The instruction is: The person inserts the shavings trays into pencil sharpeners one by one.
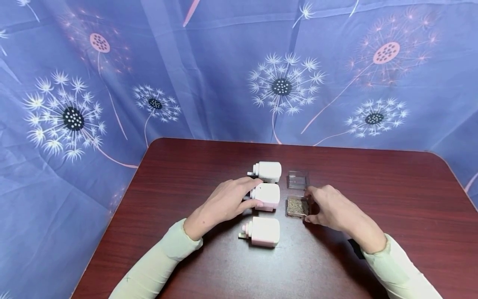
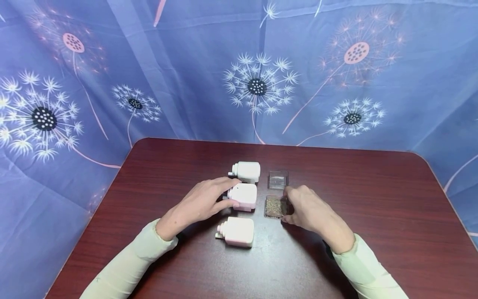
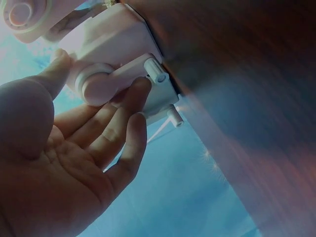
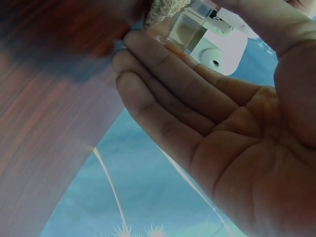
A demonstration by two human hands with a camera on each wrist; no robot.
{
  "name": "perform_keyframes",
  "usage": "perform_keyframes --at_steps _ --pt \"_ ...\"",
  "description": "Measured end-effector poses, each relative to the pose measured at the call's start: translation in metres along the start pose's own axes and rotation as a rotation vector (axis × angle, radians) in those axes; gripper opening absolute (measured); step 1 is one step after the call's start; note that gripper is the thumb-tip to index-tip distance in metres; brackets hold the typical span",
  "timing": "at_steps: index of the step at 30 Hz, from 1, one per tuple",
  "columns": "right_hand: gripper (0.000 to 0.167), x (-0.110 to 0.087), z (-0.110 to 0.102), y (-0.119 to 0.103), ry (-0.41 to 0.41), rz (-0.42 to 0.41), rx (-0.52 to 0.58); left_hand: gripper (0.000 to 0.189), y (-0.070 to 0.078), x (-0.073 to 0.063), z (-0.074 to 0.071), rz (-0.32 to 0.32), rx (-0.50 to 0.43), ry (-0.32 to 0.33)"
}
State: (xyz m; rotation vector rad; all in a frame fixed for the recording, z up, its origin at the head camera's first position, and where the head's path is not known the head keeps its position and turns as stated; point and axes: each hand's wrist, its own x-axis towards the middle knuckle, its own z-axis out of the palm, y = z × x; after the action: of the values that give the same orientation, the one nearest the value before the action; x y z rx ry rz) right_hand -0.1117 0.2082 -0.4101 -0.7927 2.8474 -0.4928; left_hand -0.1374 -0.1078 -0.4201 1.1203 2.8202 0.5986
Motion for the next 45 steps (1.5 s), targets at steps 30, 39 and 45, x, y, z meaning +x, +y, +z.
perform_keyframes --at_steps 30,39,45 --pt "0.045 0.011 0.003 -0.007 -0.015 -0.008 0.045 0.063 -0.001 0.000 0.000 0.021 0.030 0.014" --pt "0.044 0.015 0.004 -0.010 -0.009 -0.022 0.029 0.064 -0.002 0.000 0.000 0.014 0.024 0.011" --pt "0.042 0.018 0.005 -0.011 -0.012 -0.027 0.038 0.064 -0.002 0.000 0.000 0.015 0.029 0.007"
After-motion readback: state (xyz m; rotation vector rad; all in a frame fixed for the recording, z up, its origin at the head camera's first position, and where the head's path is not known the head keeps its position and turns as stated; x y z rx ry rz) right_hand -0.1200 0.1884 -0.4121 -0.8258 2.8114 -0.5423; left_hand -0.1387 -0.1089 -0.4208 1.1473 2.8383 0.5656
